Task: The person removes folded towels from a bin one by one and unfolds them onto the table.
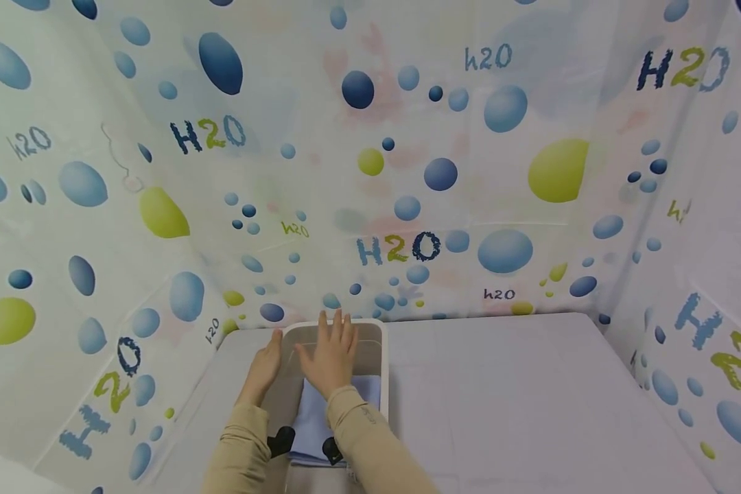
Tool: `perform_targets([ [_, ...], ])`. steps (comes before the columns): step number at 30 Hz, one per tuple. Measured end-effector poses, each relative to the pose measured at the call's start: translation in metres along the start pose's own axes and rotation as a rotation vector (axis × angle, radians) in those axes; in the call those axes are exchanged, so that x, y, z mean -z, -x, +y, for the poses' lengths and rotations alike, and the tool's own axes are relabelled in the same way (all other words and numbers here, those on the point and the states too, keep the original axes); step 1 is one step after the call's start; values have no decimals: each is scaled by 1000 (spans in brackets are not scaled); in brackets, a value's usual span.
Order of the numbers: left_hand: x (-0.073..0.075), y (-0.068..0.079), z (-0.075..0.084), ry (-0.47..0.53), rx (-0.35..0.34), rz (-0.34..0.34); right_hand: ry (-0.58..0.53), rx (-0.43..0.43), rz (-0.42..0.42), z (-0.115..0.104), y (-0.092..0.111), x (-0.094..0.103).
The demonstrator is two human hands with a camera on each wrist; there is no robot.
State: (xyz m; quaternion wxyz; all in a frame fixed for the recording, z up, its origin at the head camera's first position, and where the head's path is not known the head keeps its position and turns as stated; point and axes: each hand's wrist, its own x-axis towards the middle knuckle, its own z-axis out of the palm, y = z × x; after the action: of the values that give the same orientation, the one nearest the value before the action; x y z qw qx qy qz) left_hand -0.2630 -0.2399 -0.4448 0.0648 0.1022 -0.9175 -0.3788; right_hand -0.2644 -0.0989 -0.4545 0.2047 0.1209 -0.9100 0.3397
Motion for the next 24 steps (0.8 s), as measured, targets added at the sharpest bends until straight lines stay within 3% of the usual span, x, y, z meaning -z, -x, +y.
perform_targets([
  [6, 2, 3, -1, -25, 53, -52, 135, 37, -49, 15, 13, -23],
  [12, 1, 7, -3, 3, 92, -59, 155, 69, -86, 24, 22, -36],
  [24, 3, 4, -3, 16, 101, -40, 224, -53, -367, 37, 38, -52],
])
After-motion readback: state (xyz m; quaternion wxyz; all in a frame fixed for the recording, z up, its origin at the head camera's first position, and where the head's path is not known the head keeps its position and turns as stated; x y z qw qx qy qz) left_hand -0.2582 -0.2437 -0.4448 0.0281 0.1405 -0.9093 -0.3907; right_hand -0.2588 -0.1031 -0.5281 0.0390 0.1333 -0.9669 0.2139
